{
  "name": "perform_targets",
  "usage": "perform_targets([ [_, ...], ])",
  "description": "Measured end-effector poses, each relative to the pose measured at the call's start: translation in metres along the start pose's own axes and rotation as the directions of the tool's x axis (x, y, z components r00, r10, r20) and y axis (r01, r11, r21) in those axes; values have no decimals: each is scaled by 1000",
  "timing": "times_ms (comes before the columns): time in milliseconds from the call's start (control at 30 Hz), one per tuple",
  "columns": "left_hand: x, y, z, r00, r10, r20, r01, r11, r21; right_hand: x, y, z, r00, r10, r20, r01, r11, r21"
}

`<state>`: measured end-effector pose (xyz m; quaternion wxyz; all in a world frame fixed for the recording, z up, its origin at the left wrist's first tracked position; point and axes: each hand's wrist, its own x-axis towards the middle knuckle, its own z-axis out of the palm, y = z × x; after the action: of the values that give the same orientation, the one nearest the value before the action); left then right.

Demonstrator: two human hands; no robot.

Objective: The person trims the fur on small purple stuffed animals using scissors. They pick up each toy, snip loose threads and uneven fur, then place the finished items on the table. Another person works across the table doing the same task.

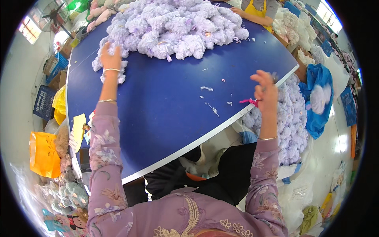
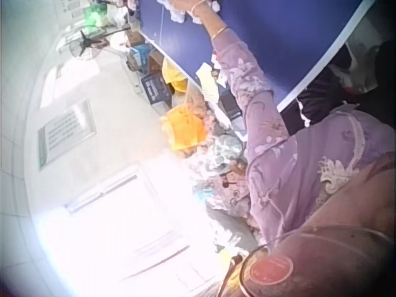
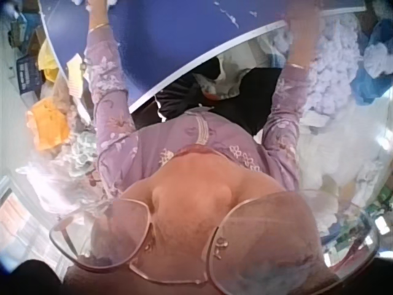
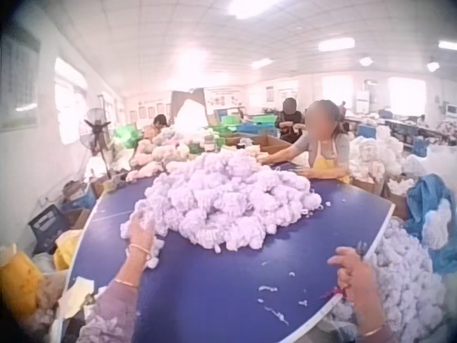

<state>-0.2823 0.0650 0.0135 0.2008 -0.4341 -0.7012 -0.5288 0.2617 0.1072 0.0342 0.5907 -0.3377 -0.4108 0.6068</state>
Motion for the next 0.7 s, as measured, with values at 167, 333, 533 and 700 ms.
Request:
perform_targets([
  [167,-17,-77,-23,783,-389,486,255,913,319,-3,40,20,987,115,115,-80,960,-270],
  [333,-83,72,10,694,23,719,27,998,-59,-9,54,38,974,144,178,-64,918,-391],
  [533,-105,149,36,559,82,825,168,963,-209,-13,70,44,960,137,243,17,841,-541],
  [700,-132,196,34,367,153,918,127,969,-213,-19,70,44,929,140,344,77,834,-546],
])
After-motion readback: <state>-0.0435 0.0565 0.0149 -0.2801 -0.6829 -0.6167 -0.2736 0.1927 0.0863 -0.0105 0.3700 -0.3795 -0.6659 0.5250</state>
